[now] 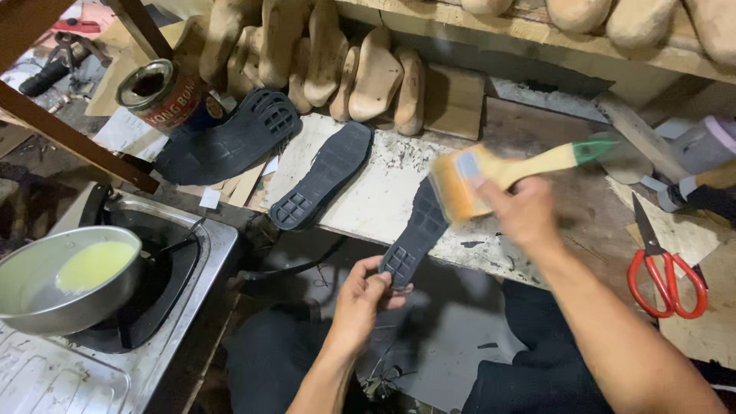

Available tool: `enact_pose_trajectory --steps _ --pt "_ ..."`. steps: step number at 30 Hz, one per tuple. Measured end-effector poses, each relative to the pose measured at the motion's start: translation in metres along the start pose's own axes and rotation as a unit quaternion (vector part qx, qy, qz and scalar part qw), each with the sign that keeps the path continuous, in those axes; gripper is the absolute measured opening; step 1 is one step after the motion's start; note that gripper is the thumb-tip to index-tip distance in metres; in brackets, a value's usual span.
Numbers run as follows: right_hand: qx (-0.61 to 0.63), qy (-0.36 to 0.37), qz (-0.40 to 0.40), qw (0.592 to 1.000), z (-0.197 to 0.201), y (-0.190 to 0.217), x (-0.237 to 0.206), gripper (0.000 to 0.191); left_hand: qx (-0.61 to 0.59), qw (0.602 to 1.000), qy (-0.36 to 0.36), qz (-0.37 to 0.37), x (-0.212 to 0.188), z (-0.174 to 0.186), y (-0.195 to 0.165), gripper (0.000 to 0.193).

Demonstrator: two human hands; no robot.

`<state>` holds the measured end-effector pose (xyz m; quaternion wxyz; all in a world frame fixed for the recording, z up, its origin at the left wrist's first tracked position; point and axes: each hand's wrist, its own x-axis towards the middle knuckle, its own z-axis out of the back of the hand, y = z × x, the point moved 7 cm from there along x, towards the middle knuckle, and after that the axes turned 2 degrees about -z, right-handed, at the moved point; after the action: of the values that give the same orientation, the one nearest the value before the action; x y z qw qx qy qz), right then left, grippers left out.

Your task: The person holds rubber shoe soles one at a time on the workbench and brushes a yellow adhesive over their surfaces using a wide bristle brush, dipping the brush toward a bowl of glue, working through several soles laid out on the bench.

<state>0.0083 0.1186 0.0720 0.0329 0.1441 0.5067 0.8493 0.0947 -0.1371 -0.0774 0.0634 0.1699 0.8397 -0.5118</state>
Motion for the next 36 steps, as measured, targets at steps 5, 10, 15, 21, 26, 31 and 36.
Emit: enact_pose_trajectory --steps 5,10,15,21,26,31,36 --pt "-0.03 0.307 0.168 0.936 -0.082 0.023 -0.037 0.028 -0.031 0.999 0.007 0.006 0.009 0.002 0.017 0.045" --pt "-0.199 0.123 -0.125 0.964 -0.043 -0.036 0.043 0.031 -0.017 1.0 0.013 -0.023 0.008 0.009 0.012 0.047" --pt "-0.419 -0.07 0.335 0.841 -0.029 0.027 0.033 0.012 -0.031 0.999 -0.013 0.013 0.001 0.011 0.006 0.049" --pt "-0.327 0.135 0.284 0.891 -0.091 0.062 -0.047 0.017 -0.069 0.997 0.03 0.017 0.001 0.009 0.003 0.053" --pt "-0.041 0.289 0.111 0.95 -0.099 0.053 -0.068 0.029 -0.082 0.994 0.062 -0.023 -0.001 0.011 0.003 0.052" --pt "-0.246 0.132 -0.126 0.952 -0.045 -0.022 0.019 0.029 -0.051 0.998 0.039 -0.007 -0.001 0.012 0.006 0.053" --pt "-0.387 -0.057 0.185 0.902 -0.002 -0.013 0.038 0.033 -0.025 0.998 0.03 -0.04 -0.004 0.009 -0.004 0.051"
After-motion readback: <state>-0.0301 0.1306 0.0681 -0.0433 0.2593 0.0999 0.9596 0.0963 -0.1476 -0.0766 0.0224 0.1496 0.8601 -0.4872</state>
